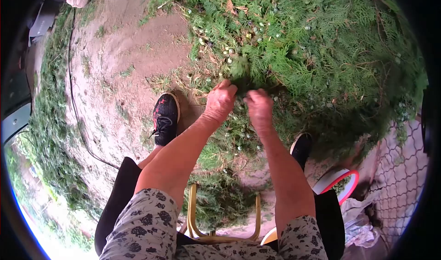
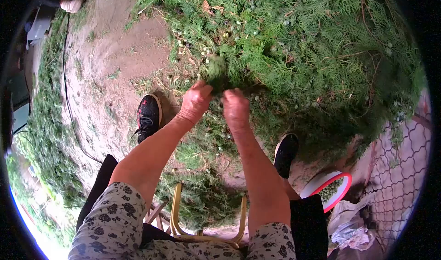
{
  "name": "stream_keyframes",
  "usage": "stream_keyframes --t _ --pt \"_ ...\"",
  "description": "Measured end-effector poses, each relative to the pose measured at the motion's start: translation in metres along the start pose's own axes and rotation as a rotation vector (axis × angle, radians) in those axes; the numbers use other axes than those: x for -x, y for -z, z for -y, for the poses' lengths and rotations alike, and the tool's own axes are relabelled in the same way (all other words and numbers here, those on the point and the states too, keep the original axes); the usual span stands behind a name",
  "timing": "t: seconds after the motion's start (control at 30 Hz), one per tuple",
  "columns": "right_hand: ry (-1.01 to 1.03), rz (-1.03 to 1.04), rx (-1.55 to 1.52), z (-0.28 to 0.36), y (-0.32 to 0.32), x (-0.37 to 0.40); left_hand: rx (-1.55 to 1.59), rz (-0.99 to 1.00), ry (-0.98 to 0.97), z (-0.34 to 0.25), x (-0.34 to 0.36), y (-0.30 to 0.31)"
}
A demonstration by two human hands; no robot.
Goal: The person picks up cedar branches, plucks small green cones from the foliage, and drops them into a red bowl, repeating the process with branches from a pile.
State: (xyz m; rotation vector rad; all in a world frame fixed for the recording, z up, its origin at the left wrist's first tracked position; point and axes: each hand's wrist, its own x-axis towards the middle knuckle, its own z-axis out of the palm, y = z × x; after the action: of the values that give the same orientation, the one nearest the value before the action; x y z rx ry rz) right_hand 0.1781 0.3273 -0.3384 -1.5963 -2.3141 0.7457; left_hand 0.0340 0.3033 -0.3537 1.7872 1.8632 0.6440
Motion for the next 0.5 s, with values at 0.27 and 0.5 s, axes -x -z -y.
stream_keyframes --t 0.27,0.5 --pt "-0.092 -0.200 -0.132 0.011 0.032 -0.087 0.167 -0.129 0.004 -0.008 -0.079 0.028" --pt "-0.077 -0.069 -0.164 -0.017 0.010 -0.071 0.268 -0.122 0.051 -0.006 -0.055 -0.004"
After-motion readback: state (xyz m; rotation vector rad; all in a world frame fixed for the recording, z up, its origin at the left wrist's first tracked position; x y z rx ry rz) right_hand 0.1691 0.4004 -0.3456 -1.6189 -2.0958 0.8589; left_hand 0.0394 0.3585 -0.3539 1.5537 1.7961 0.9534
